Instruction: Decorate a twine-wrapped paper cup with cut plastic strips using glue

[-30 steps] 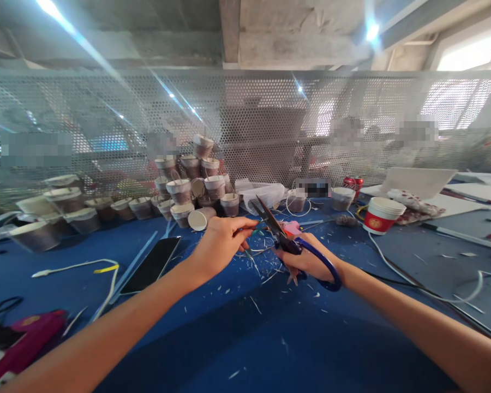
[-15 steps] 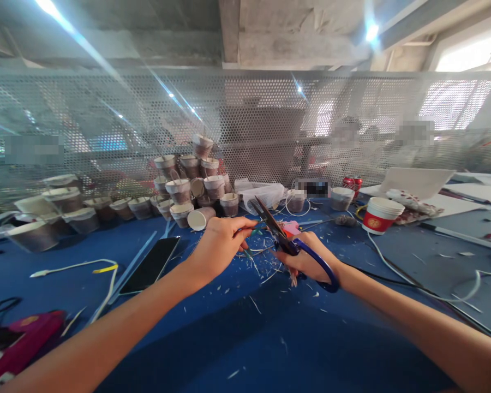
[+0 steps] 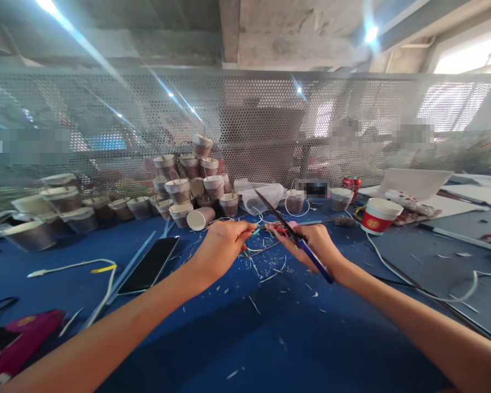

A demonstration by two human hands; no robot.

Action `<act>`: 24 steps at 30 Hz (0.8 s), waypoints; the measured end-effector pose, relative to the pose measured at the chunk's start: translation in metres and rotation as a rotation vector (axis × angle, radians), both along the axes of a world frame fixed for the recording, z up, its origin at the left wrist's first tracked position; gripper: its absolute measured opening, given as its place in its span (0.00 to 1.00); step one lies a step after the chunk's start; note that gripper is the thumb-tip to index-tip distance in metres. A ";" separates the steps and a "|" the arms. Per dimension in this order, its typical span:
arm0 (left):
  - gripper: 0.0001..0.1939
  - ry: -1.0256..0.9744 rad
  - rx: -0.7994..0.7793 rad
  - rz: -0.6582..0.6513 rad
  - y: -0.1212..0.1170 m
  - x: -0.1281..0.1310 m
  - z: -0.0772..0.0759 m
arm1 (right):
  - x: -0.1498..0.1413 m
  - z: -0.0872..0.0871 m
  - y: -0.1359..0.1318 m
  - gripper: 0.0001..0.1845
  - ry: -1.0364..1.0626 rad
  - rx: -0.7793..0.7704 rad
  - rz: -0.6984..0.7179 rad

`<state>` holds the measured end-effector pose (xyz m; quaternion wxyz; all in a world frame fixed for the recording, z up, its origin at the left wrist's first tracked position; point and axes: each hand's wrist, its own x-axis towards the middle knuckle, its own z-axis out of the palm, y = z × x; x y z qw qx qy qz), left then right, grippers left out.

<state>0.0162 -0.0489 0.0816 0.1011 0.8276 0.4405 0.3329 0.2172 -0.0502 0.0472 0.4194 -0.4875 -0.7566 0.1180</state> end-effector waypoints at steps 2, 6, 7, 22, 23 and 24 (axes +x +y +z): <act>0.13 -0.027 -0.034 0.004 0.001 0.000 0.000 | 0.002 0.002 0.000 0.19 0.061 -0.113 0.013; 0.14 -0.145 -0.177 0.010 0.006 -0.002 -0.002 | 0.001 -0.001 0.002 0.22 0.163 -0.339 -0.026; 0.14 -0.176 -0.206 -0.002 0.007 -0.002 -0.002 | 0.000 -0.002 0.003 0.23 0.164 -0.382 -0.055; 0.21 -0.201 -0.284 -0.094 0.005 -0.001 0.002 | 0.014 -0.027 0.024 0.14 -0.407 -0.147 -0.273; 0.22 -0.196 -0.293 -0.108 0.005 -0.001 0.001 | 0.014 -0.028 0.025 0.15 -0.460 -0.143 -0.276; 0.22 -0.190 -0.312 -0.128 0.006 -0.002 0.000 | 0.015 -0.030 0.026 0.15 -0.505 -0.146 -0.276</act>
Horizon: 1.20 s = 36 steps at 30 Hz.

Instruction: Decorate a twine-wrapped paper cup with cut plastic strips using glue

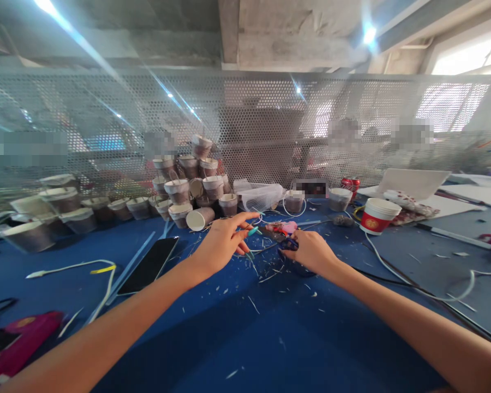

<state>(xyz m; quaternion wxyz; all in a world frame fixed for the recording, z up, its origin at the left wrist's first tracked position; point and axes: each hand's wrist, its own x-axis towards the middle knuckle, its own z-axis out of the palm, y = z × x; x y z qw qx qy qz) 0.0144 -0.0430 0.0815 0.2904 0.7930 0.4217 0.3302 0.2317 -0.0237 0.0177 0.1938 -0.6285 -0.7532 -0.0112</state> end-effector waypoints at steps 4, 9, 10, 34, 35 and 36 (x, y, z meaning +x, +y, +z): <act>0.24 0.003 -0.175 -0.136 0.003 -0.001 -0.006 | 0.001 -0.001 0.003 0.13 -0.068 0.001 0.016; 0.22 -0.133 -0.356 -0.154 0.008 0.000 -0.008 | 0.002 0.005 0.001 0.11 -0.120 0.003 0.021; 0.22 -0.176 -0.366 -0.143 0.010 -0.001 -0.009 | 0.002 0.006 0.000 0.11 -0.132 -0.006 0.025; 0.27 -0.084 -0.133 -0.177 0.032 -0.008 -0.044 | -0.027 -0.005 -0.027 0.17 0.523 -0.099 0.302; 0.24 -0.020 0.000 -0.119 0.036 -0.012 -0.044 | -0.027 -0.004 -0.028 0.17 0.540 -0.104 0.293; 0.23 0.029 0.154 -0.047 0.041 -0.018 -0.044 | -0.026 -0.003 -0.029 0.16 0.551 -0.107 0.287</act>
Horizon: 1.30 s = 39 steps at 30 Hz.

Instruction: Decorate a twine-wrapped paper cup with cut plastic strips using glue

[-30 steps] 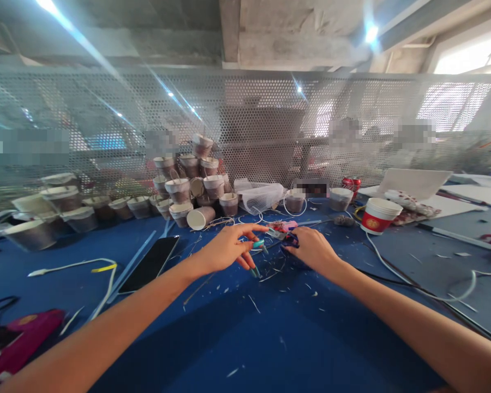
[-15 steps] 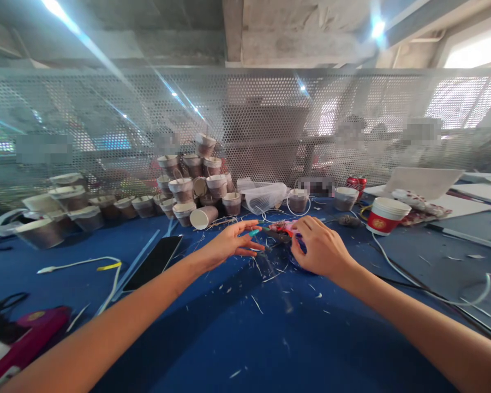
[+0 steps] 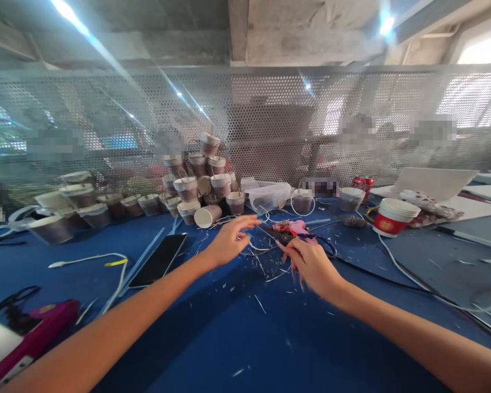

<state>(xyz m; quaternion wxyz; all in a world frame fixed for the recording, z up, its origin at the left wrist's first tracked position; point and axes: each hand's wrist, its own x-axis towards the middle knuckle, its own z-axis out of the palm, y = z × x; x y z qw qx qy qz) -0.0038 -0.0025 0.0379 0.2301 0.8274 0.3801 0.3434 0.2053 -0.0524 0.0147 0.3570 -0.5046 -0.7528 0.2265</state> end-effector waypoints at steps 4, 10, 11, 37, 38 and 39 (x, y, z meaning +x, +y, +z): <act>0.27 0.185 0.463 0.446 0.020 -0.027 0.001 | 0.003 0.003 -0.001 0.16 -0.070 0.129 -0.047; 0.36 0.572 0.314 0.901 0.032 -0.051 -0.006 | 0.005 0.000 -0.002 0.12 -0.082 0.462 -0.020; 0.36 0.617 0.279 0.906 0.032 -0.053 -0.008 | 0.005 0.000 -0.003 0.11 -0.077 0.494 -0.001; 0.33 0.725 0.452 0.854 0.035 -0.059 -0.031 | -0.017 0.078 0.049 0.09 -0.440 0.215 -0.131; 0.33 0.725 0.462 0.849 0.035 -0.059 -0.031 | -0.011 0.084 0.062 0.08 -0.523 0.118 -0.190; 0.34 0.727 0.471 0.839 0.035 -0.059 -0.032 | -0.004 0.089 0.075 0.06 -0.605 -0.002 -0.253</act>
